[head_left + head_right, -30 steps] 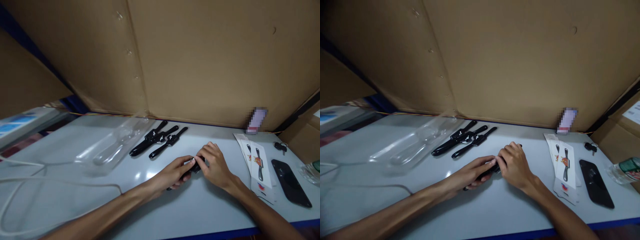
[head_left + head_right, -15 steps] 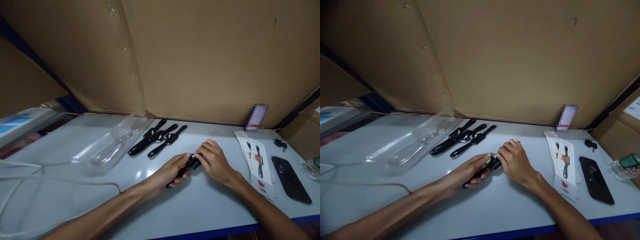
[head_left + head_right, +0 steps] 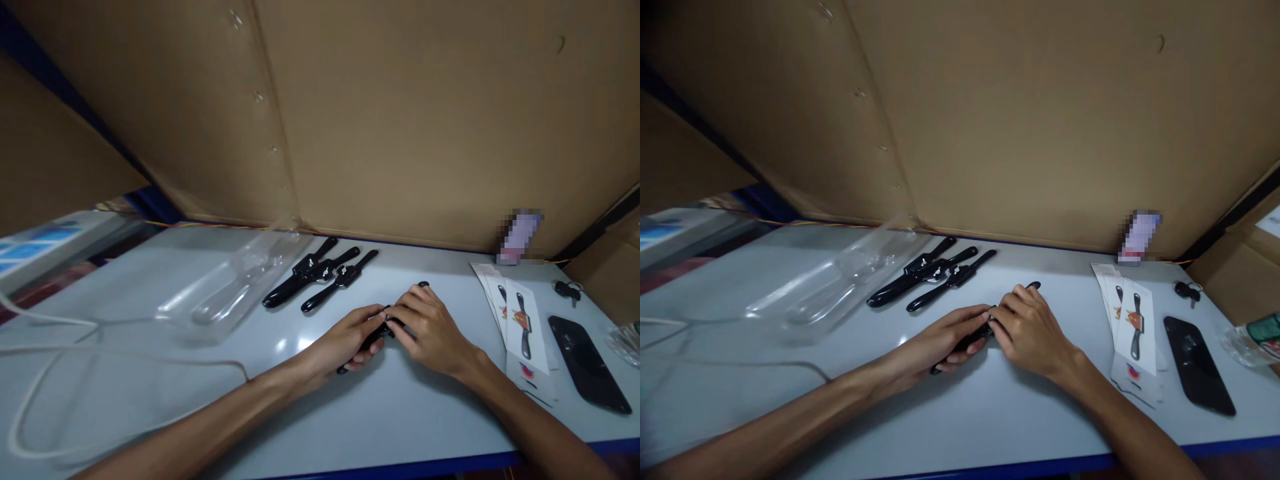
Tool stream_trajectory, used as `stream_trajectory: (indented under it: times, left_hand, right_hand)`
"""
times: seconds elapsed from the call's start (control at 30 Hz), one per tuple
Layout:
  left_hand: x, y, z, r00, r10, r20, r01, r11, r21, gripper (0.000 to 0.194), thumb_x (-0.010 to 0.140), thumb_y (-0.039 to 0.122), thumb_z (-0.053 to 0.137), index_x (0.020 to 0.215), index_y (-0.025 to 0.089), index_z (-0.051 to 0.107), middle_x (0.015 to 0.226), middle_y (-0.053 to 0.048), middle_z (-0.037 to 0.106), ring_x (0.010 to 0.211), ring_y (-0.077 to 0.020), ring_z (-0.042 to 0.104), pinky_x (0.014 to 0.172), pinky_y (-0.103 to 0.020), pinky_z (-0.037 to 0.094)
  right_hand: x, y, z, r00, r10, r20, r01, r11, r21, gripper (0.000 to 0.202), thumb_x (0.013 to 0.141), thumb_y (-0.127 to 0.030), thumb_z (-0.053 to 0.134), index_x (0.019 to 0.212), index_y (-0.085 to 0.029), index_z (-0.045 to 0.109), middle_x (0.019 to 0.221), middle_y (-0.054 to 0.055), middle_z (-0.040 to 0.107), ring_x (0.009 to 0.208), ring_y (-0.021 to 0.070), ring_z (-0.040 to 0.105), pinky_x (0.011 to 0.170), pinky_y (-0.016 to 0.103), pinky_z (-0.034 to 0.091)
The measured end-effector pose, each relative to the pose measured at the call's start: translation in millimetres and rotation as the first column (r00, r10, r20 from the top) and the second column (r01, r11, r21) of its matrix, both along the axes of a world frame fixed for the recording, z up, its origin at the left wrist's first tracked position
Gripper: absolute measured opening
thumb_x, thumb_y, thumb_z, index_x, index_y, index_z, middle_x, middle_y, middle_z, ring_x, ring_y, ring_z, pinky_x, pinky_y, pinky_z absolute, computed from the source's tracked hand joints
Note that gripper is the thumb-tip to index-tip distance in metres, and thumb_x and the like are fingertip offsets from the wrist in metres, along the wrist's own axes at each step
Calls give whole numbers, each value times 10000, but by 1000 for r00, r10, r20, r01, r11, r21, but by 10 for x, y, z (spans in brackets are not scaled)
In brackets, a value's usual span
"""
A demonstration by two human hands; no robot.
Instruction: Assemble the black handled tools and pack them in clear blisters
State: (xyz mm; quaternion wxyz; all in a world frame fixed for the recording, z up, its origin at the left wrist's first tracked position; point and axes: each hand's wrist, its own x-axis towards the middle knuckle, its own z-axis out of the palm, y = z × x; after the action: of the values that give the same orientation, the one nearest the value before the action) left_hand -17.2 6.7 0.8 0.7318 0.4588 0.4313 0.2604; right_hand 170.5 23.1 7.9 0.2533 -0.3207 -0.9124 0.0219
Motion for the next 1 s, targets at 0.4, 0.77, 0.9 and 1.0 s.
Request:
stream_trajectory:
  times: [0.4,0.77,0.9,1.0]
  left_hand:
    - [-2,-21,18,1000,4,-26,-4,1000,-24,199,888,327,519,1041,204,491,650,61,475,468,-53,287,450,-193,168]
    - [8,-24,22,997,-19,-68,21,1000,21,140,864,300,526,874,215,416,634,67,474,462,-50,295,444,-188,180]
    - [1,-20,7,997,-35,-67,37,999,31,146,878,323,524,914,217,431,628,73,467,455,-49,286,439,-187,175]
    - [0,-21,16,997,-50,-64,53,998,37,176,889,351,535,958,220,439,624,78,463,452,-51,281,441,-182,179]
  right_hand:
    - [-11,33,-8,999,-41,-21,41,998,-41,265,1000,-160,472,866,-172,700,802,70,621,826,217,484,756,364,424]
    - [-96,-44,-10,995,-89,44,90,996,-18,268,983,-101,428,864,-151,663,828,93,604,829,230,490,748,372,443]
    - [-90,-14,-29,999,-35,-25,32,996,-83,236,975,-89,456,883,-167,660,824,76,623,828,218,508,767,359,444]
    - [-76,23,-40,987,-89,-131,67,984,-166,200,957,-80,510,862,-187,650,800,45,637,824,199,531,757,334,436]
